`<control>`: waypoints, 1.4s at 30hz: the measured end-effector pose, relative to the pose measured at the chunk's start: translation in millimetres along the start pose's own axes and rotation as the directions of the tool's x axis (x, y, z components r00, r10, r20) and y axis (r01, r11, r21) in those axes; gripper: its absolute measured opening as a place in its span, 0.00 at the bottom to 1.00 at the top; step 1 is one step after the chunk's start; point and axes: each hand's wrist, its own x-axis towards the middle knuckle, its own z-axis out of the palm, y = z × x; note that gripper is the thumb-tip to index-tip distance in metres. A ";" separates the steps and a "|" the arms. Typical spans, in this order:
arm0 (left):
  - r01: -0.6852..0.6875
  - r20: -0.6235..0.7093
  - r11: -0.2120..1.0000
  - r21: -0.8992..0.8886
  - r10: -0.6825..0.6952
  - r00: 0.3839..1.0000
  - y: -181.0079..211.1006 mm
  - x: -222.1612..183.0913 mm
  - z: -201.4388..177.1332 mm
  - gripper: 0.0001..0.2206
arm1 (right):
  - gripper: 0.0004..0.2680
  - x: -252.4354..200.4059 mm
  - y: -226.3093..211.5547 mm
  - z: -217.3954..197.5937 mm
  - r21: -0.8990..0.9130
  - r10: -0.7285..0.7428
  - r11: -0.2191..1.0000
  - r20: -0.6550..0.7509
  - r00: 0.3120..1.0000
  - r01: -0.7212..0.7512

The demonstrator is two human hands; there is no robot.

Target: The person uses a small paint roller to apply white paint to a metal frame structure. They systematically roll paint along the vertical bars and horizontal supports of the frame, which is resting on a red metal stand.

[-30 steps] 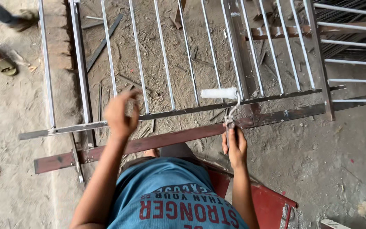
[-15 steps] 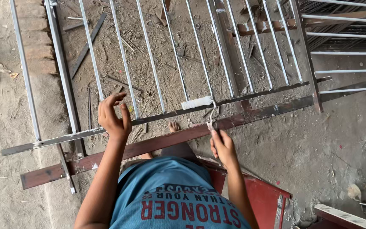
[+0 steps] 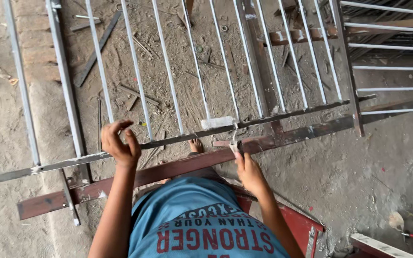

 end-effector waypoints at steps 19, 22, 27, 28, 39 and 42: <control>0.019 0.049 0.999 -0.050 -0.017 0.999 -9.7 -1.3 -0.3 0.11 | 0.24 41.3 -91.1 -41.3 -0.328 0.164 0.937 0.113 0.980 -0.119; 0.038 0.044 0.995 -0.088 -0.034 0.998 -5.3 -2.6 -1.0 0.10 | 0.23 44.1 -104.2 -32.5 -0.318 0.195 0.932 0.044 0.980 -0.172; 0.101 0.028 0.992 -0.072 -0.100 0.995 -1.0 3.5 -5.2 0.09 | 0.22 9.1 -93.7 -27.2 -0.299 -0.081 0.953 -0.115 0.990 0.043; 0.122 0.026 0.991 -0.060 -0.121 0.992 0.8 1.7 -5.6 0.09 | 0.21 4.7 -87.6 -26.3 -0.332 -0.222 0.930 -0.173 0.960 0.155; 0.151 0.012 0.985 -0.084 -0.151 0.989 -0.1 1.1 3.4 0.08 | 0.14 151.8 -142.7 -30.8 -0.329 -0.113 0.941 -0.090 0.990 0.077; 0.168 0.017 0.983 -0.078 -0.167 0.986 -1.7 -0.8 1.7 0.08 | 0.14 146.9 -138.7 -30.8 -0.407 -0.253 0.897 -0.145 0.957 0.175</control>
